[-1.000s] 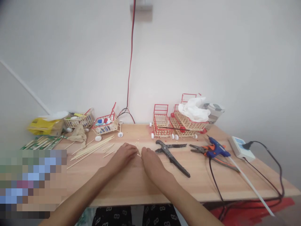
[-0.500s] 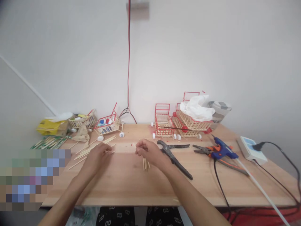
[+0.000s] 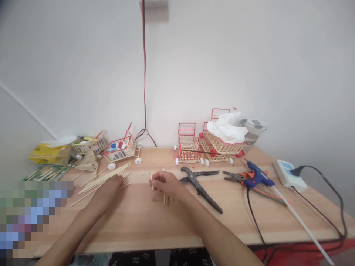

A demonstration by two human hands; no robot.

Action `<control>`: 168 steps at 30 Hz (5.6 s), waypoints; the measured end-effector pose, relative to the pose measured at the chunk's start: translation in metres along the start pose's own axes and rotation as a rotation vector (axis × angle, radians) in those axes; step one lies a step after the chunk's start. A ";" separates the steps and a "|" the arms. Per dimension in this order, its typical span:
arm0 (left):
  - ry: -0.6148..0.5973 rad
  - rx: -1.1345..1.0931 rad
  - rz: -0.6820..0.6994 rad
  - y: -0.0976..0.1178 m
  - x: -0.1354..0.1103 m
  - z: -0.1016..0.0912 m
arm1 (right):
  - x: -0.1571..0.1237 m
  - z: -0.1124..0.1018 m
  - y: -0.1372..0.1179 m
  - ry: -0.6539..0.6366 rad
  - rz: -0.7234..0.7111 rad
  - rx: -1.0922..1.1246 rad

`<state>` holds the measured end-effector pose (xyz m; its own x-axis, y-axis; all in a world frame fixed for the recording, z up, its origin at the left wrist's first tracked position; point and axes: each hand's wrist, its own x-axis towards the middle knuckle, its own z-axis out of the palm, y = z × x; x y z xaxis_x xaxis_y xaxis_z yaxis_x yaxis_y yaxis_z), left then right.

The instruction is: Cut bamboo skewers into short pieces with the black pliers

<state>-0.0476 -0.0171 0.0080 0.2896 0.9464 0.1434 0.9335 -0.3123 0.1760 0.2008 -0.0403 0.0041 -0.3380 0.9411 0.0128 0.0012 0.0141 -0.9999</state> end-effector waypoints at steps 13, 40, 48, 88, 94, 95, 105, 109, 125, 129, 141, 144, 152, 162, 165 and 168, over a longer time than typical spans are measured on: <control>-0.229 -1.646 -0.171 0.092 0.025 0.016 | 0.006 -0.007 0.003 0.186 -0.087 0.008; -0.215 -1.460 -0.136 0.087 0.028 0.030 | 0.006 -0.008 0.000 0.294 -0.208 -0.206; -0.232 -1.281 -0.028 0.106 0.038 0.014 | -0.023 -0.062 -0.028 0.801 -0.251 -0.615; -0.137 -0.963 0.101 0.090 0.048 0.025 | 0.000 -0.084 -0.001 1.086 0.022 -1.200; -0.138 -0.962 0.112 0.090 0.048 0.026 | 0.001 -0.085 -0.003 1.089 0.041 -1.242; -0.137 -0.961 0.109 0.090 0.048 0.026 | 0.001 -0.085 -0.002 1.090 0.041 -1.242; -0.140 -0.965 0.096 0.089 0.048 0.025 | 0.000 -0.084 -0.005 1.090 0.023 -1.241; -0.138 -0.954 0.089 0.089 0.047 0.023 | -0.002 -0.081 -0.006 1.082 -0.038 -1.186; -0.224 -1.234 0.054 0.095 0.045 0.018 | -0.007 -0.046 -0.039 0.512 -0.183 -0.466; -0.442 -1.397 0.149 0.095 0.042 0.023 | -0.017 -0.015 -0.020 0.427 -0.209 -0.599; -0.352 -1.282 0.020 0.098 0.040 0.026 | -0.031 -0.050 -0.048 0.446 -0.233 -0.842; -0.286 -1.264 -0.007 0.096 0.042 0.024 | -0.017 -0.075 -0.072 0.577 -0.308 -1.039; -0.275 -1.233 -0.011 0.093 0.043 0.019 | 0.032 -0.103 -0.076 0.444 -0.248 -1.442; -0.267 -1.204 0.022 0.093 0.045 0.019 | 0.041 -0.103 -0.070 0.433 -0.108 -1.496; -0.270 -1.204 0.011 0.092 0.045 0.019 | 0.042 -0.101 -0.069 0.445 -0.093 -1.494; -0.272 -1.221 -0.002 0.092 0.045 0.018 | 0.043 -0.100 -0.069 0.457 -0.089 -1.496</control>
<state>0.0555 -0.0016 0.0130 0.4586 0.8878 -0.0384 0.1710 -0.0457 0.9842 0.2799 0.0326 0.0738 -0.0849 0.9340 0.3472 0.9889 0.1217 -0.0855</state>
